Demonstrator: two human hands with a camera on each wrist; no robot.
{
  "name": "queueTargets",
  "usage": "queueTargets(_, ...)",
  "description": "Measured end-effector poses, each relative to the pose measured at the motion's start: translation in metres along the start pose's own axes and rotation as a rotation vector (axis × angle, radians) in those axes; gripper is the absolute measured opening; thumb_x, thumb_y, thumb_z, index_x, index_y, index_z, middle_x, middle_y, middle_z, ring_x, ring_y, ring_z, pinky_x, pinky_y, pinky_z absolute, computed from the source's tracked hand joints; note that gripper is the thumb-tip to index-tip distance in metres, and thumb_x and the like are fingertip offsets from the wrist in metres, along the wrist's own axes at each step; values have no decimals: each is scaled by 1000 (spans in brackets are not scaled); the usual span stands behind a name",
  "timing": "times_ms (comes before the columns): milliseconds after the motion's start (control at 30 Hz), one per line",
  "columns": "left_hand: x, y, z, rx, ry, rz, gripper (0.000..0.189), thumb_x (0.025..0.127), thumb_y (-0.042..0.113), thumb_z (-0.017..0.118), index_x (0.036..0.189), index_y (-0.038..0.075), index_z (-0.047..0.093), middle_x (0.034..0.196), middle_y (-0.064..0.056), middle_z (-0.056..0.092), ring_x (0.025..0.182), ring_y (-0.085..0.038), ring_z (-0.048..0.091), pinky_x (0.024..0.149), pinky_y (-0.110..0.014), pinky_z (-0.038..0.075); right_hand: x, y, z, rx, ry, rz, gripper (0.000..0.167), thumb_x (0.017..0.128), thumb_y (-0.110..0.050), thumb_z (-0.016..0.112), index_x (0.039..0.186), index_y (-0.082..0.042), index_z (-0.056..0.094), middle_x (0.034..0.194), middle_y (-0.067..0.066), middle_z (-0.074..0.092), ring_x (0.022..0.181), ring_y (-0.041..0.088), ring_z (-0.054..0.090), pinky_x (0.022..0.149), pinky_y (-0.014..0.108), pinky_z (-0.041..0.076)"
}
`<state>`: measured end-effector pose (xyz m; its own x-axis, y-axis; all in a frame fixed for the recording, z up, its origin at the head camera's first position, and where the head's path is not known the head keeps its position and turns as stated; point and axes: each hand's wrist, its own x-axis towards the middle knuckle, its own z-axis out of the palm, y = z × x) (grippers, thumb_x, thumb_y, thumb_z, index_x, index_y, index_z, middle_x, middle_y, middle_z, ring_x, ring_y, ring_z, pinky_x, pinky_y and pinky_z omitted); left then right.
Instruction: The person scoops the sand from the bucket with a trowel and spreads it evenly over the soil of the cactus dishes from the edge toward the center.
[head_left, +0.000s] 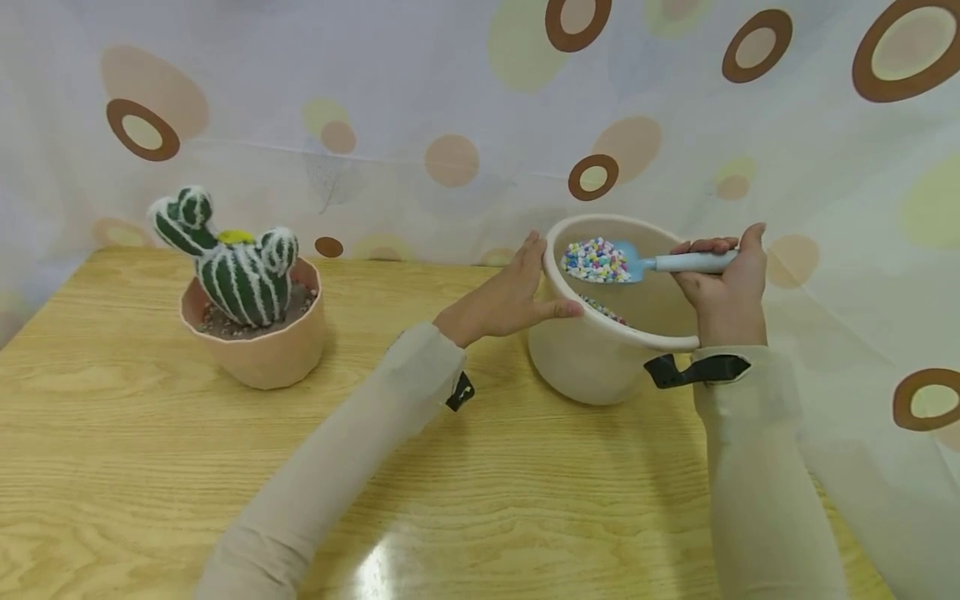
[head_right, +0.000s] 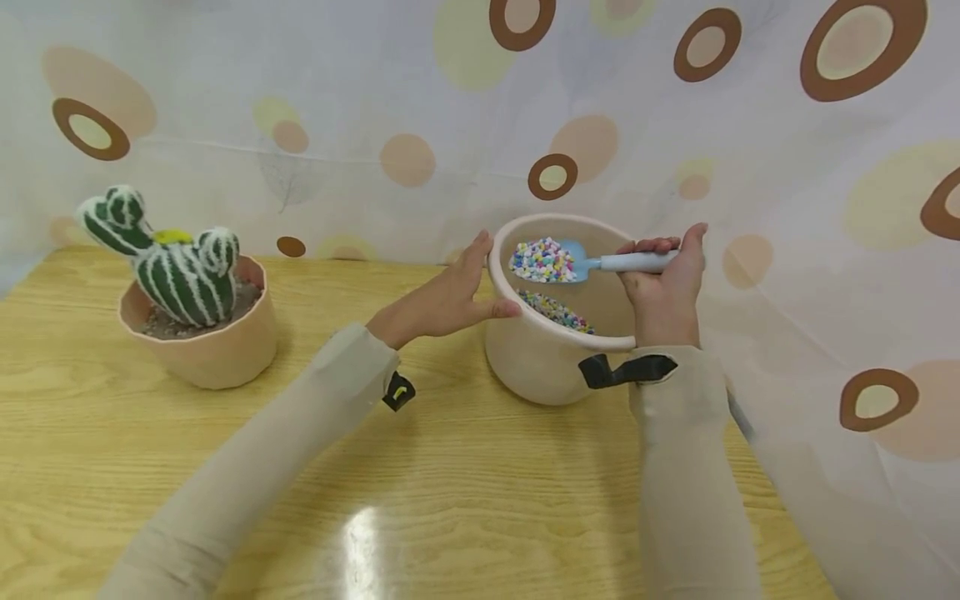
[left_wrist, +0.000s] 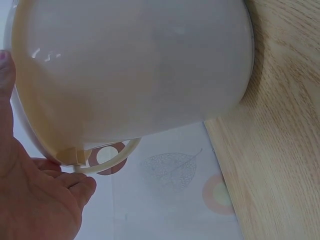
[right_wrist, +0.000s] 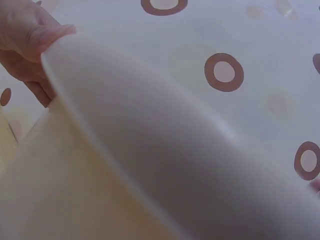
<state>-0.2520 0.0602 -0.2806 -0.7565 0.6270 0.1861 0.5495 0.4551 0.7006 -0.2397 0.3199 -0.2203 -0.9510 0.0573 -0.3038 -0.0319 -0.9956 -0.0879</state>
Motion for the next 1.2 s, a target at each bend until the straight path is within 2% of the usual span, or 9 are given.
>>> queueTargets(133,-1,1,-1,0,-2,3,98,87,49,64,151,7,4,160,-15,-3,147,-22,-13,120,-36,4,-2,0,2,-17,27,-10,63,88,-54,55,55,-3,38,54,9,37,53,25,37,69,34,31)
queueTargets(333,-2,2,-1,-11,7,30,98,88,46,64,152,7,1,161,-12,-1,147,-23,-13,120,-35,2,-4,3,1,-34,-10,-42,65,90,-54,51,54,-2,35,51,9,34,49,25,34,65,34,28)
queueTargets(533,-4,2,0,-6,-12,6,101,89,49,61,153,7,-5,160,-12,-6,146,-21,-15,120,-35,3,-6,6,-2,-31,-52,-67,64,91,-51,52,54,-2,35,52,10,34,49,27,35,64,34,27)
queueTargets(767,-3,2,-2,20,-25,-11,102,88,53,60,153,7,-4,160,-12,-7,147,-21,-14,120,-35,6,-7,7,-3,-8,-71,-65,63,92,-51,51,55,-3,36,52,10,34,49,27,34,63,35,27)
queueTargets(833,-3,2,-4,26,-23,-29,101,87,55,60,153,9,-1,160,-12,-7,148,-21,-9,120,-36,10,-7,7,-2,-5,-68,-61,63,92,-52,51,55,-3,35,51,10,34,49,27,34,63,36,27)
queueTargets(967,-4,-1,-7,85,0,-43,95,87,57,59,152,9,9,161,-11,5,148,-21,11,117,-36,23,-7,8,-2,-2,-58,-55,64,92,-52,50,54,-3,35,51,9,33,49,26,34,63,35,27)
queueTargets(1067,-3,-3,-9,127,30,3,83,90,54,57,149,8,20,156,-10,23,143,-21,26,115,-36,29,-7,9,0,-3,-47,-57,63,92,-52,51,54,-4,35,51,9,33,49,25,33,63,35,27)
queueTargets(1200,-2,-4,-11,143,41,44,74,91,53,56,142,8,28,147,-9,34,136,-21,36,112,-36,33,-9,9,1,-9,-52,-75,61,93,-50,52,56,-5,34,51,8,34,49,25,33,63,34,27)
